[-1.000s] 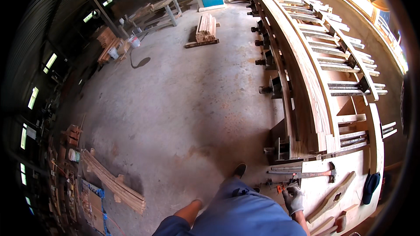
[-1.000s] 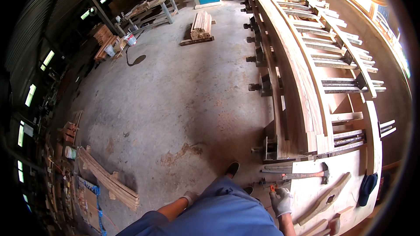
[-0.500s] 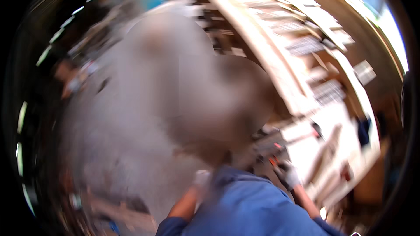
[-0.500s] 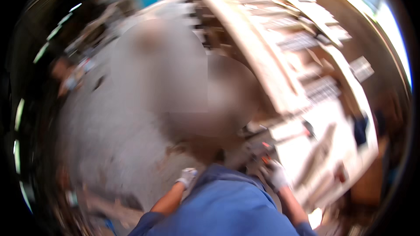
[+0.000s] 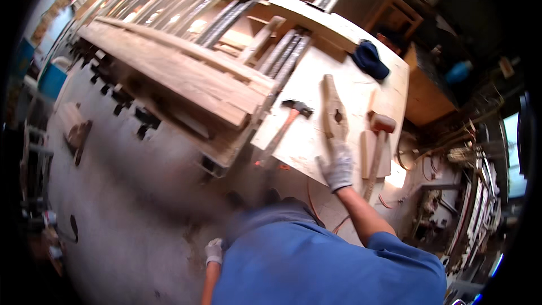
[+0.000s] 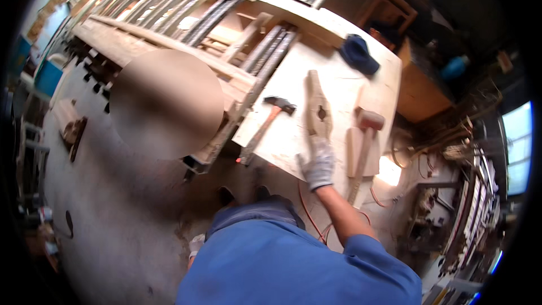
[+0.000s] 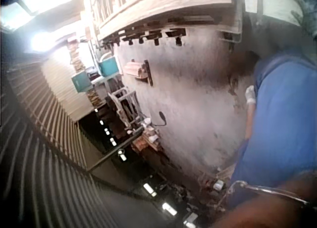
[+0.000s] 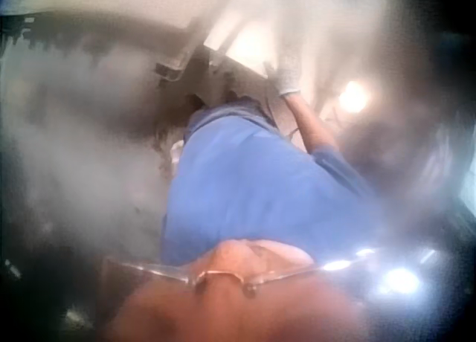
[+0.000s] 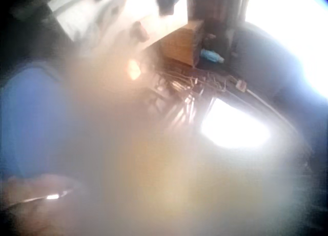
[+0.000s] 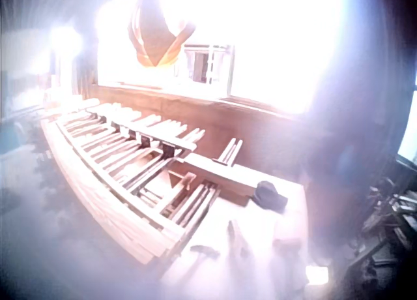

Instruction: The person assembles wooden planks by applying glue to small blocks and nailing them to a long plank. They then move the plank to a clamping jig and secure it with clamps and a mallet.

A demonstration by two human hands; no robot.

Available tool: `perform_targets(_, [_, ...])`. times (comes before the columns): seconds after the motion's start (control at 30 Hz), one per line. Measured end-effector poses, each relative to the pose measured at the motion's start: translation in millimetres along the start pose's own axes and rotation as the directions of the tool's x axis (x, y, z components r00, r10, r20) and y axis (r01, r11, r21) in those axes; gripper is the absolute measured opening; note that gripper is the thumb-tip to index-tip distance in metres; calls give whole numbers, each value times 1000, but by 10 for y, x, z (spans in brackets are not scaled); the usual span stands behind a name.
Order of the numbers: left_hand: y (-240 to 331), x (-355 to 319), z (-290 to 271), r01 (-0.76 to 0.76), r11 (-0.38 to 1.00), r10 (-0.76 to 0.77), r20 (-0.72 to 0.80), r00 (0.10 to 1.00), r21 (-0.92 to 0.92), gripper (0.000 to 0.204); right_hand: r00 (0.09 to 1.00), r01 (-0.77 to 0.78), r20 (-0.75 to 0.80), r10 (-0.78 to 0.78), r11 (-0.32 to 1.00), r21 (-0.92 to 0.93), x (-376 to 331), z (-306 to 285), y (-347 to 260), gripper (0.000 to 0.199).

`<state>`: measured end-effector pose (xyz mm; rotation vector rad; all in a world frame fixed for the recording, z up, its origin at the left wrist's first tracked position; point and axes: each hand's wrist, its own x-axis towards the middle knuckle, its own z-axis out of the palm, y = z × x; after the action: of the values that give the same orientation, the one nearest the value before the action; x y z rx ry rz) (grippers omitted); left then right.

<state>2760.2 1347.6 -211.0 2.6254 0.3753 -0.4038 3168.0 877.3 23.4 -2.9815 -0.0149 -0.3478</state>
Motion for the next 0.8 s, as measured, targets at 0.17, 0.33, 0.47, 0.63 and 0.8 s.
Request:
perform_targets(0.17, [338,182,-149,394,758,-448,25,894,-520,26,902,-422,247,353,839,343,340,212,736,78])
perform_targets(0.33, [610,-302,-24,600,559,-654,141,744,-573,28,837,-531,403,371,730,431,408,407,671,49])
perform_targets(0.47, [825,-506,-247,690,678,-608,335,720,-253,28,800,-579,511,316,177,796,664,682,871,16])
perform_targets(0.63, [279,-940,310,573,788,-511,279,813,-224,28,923,-381,379,72,16,925,928,-218,-458,32])
perform_targets(0.8, [-213,-580,126,513,820,-501,116,858,-253,28,932,-192,129,-340,-158,969,692,-1165,-2816,82])
